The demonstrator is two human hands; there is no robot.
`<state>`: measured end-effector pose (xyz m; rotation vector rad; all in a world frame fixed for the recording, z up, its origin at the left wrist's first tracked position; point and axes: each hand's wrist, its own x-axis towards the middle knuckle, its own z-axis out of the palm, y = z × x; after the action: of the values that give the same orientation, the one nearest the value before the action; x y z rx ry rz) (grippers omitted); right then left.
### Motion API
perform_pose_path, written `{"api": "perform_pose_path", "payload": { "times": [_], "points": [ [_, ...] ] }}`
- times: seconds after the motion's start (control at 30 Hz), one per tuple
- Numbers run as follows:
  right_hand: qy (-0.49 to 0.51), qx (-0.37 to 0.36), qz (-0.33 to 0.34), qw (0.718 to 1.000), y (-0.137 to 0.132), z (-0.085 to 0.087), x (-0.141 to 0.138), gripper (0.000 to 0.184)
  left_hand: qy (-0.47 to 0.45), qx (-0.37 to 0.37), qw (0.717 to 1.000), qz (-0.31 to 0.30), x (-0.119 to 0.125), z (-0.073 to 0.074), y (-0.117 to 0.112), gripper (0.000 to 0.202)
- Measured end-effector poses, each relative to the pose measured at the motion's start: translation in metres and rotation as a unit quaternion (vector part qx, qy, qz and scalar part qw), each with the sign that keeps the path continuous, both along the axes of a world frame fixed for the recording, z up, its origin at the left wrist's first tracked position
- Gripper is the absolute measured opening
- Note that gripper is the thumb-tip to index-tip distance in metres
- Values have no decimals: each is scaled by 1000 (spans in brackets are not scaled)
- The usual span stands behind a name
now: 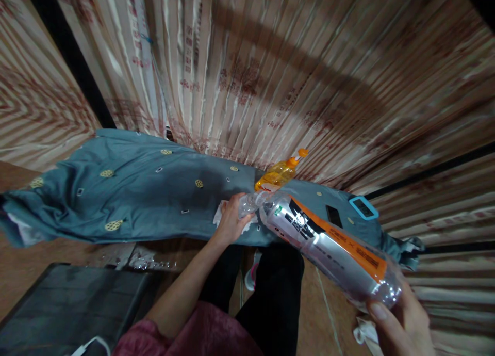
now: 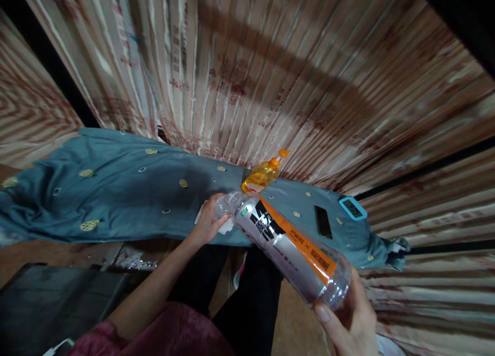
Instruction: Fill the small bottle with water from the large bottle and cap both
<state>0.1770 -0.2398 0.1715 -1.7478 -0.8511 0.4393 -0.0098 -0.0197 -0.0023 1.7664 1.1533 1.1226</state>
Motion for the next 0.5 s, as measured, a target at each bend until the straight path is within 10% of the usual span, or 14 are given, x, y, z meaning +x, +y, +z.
{"api": "perform_pose_path", "payload": {
  "times": [0.5],
  "points": [
    [-32, -1, 33, 999, 2, 6, 0, 75, 0, 7, 1000, 1, 1, -4, -1, 56]
  ]
}}
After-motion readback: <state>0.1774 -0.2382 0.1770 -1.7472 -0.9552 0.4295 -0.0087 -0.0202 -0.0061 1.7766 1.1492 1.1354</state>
